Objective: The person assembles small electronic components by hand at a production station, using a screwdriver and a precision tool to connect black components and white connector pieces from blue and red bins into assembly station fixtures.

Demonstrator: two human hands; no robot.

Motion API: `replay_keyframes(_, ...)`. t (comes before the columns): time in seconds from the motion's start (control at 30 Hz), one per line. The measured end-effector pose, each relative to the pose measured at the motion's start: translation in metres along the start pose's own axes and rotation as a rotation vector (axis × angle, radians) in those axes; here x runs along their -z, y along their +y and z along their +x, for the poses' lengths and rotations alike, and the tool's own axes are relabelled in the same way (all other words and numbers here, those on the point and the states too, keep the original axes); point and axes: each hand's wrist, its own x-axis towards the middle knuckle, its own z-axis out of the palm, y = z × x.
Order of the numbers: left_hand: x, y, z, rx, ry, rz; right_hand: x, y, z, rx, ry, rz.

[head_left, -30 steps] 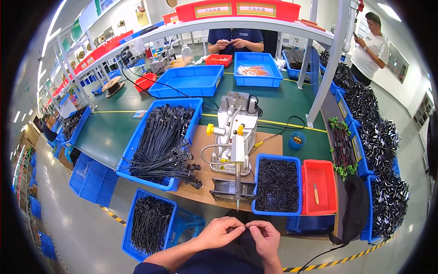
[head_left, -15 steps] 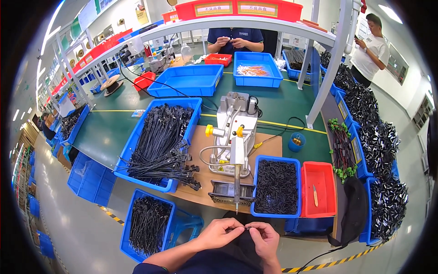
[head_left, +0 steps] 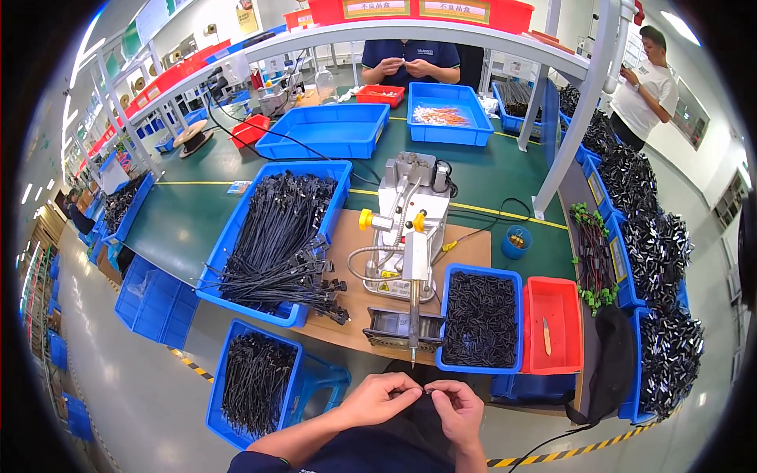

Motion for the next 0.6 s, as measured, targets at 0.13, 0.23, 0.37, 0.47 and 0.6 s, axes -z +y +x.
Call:
replay_keyframes(0.13, -0.001, -0.002, 0.001, -0.014, 0.001, -0.010, 0.001, 0.001, 0.002, 0.001, -0.017, -0.071)
replay_keyframes(0.23, 0.000, -0.003, 0.001, -0.044, -0.007, 0.033, 0.002, -0.001, 0.003, -0.007, -0.033, -0.099)
replay_keyframes(0.37, 0.002, 0.000, 0.002, -0.030, -0.031, 0.047, 0.011, 0.002, 0.006, 0.012, -0.085, -0.160)
replay_keyframes(0.47, 0.005, 0.001, 0.003, -0.088, -0.067, 0.112, 0.015, -0.004, 0.007, 0.035, -0.128, -0.263)
replay_keyframes(0.6, 0.005, -0.002, 0.003, -0.144, -0.116, 0.218, 0.011, -0.013, 0.009, 0.095, -0.169, -0.402)
